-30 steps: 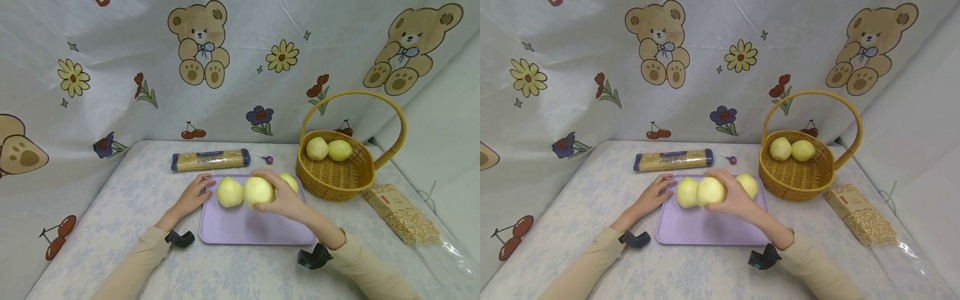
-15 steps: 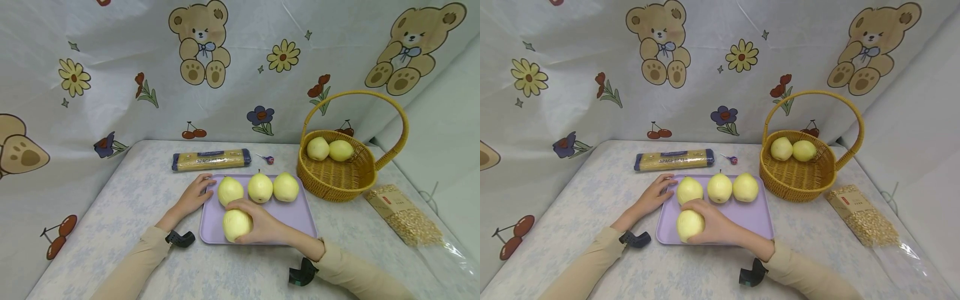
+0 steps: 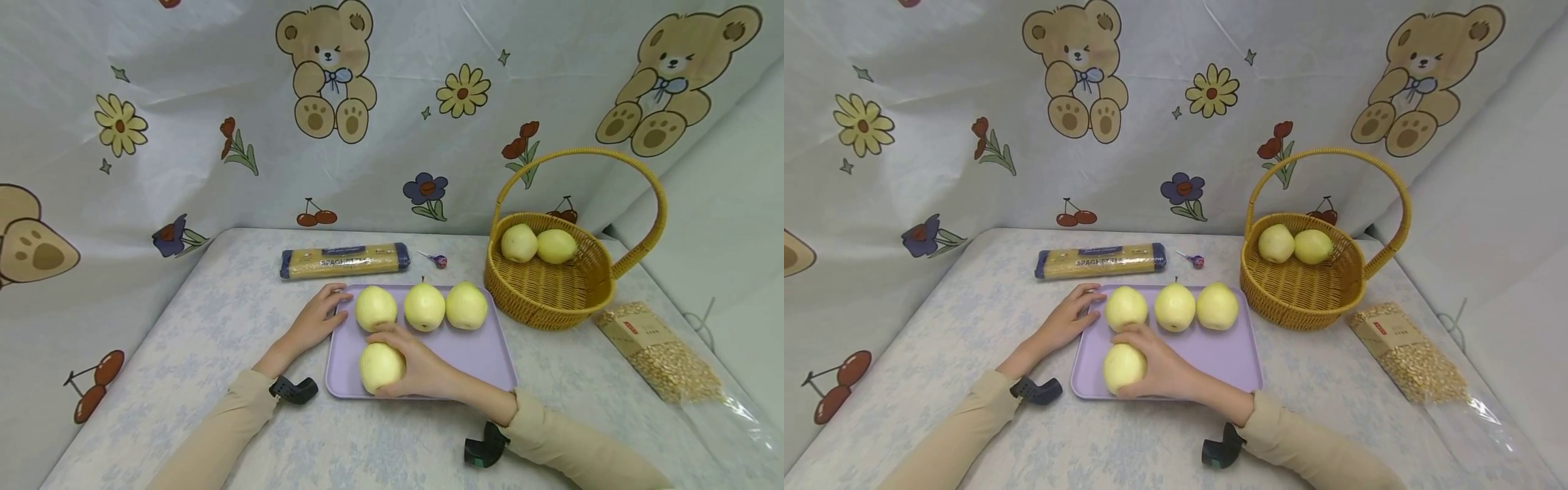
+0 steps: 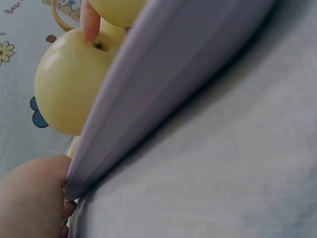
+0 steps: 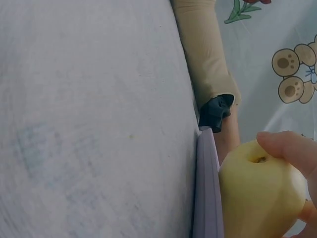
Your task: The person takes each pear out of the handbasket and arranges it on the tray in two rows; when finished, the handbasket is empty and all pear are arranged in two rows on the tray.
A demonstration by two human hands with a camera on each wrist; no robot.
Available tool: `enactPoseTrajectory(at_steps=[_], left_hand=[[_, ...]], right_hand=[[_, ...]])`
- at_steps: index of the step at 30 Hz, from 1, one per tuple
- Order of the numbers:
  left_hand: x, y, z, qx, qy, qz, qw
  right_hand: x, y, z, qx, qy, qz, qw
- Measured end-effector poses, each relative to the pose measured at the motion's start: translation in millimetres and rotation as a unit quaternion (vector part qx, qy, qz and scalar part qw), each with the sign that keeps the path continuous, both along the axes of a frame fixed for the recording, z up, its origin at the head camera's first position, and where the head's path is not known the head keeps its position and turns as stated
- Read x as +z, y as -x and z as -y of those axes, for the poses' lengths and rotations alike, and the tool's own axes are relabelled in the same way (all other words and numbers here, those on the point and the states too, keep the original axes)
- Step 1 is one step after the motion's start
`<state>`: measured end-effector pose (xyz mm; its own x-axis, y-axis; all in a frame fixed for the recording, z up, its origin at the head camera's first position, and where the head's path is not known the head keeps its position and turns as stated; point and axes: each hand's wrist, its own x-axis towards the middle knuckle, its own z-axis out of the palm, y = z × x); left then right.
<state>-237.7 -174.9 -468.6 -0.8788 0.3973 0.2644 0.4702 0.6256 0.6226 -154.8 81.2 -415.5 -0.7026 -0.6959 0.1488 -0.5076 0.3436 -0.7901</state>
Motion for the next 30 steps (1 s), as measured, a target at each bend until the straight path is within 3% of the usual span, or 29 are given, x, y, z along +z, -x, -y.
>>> enactPoseTrajectory(at_steps=[5, 11, 21, 30], left_hand=[[2.2, -1.1, -0.3, 0.000, -0.002, 0.002, 1.0000], [1.2, -0.3, -0.4, 0.002, -0.003, 0.001, 1.0000], [1.4, 0.4, -0.4, -0.003, -0.004, -0.002, 1.0000], [2.7, -0.7, -0.5, -0.003, -0.005, 0.001, 1.0000]], right_hand=[[-1.7, 1.0, 2.3, -0.011, 0.001, 0.016, 0.9998], [-5.0, 2.7, 5.2, -0.015, 0.000, 0.001, 0.9999], [-7.0, 1.3, 3.9, 0.037, -0.016, -0.011, 0.9991], [-5.6, -1.8, 3.5, 0.031, -0.022, -0.004, 0.9993]])
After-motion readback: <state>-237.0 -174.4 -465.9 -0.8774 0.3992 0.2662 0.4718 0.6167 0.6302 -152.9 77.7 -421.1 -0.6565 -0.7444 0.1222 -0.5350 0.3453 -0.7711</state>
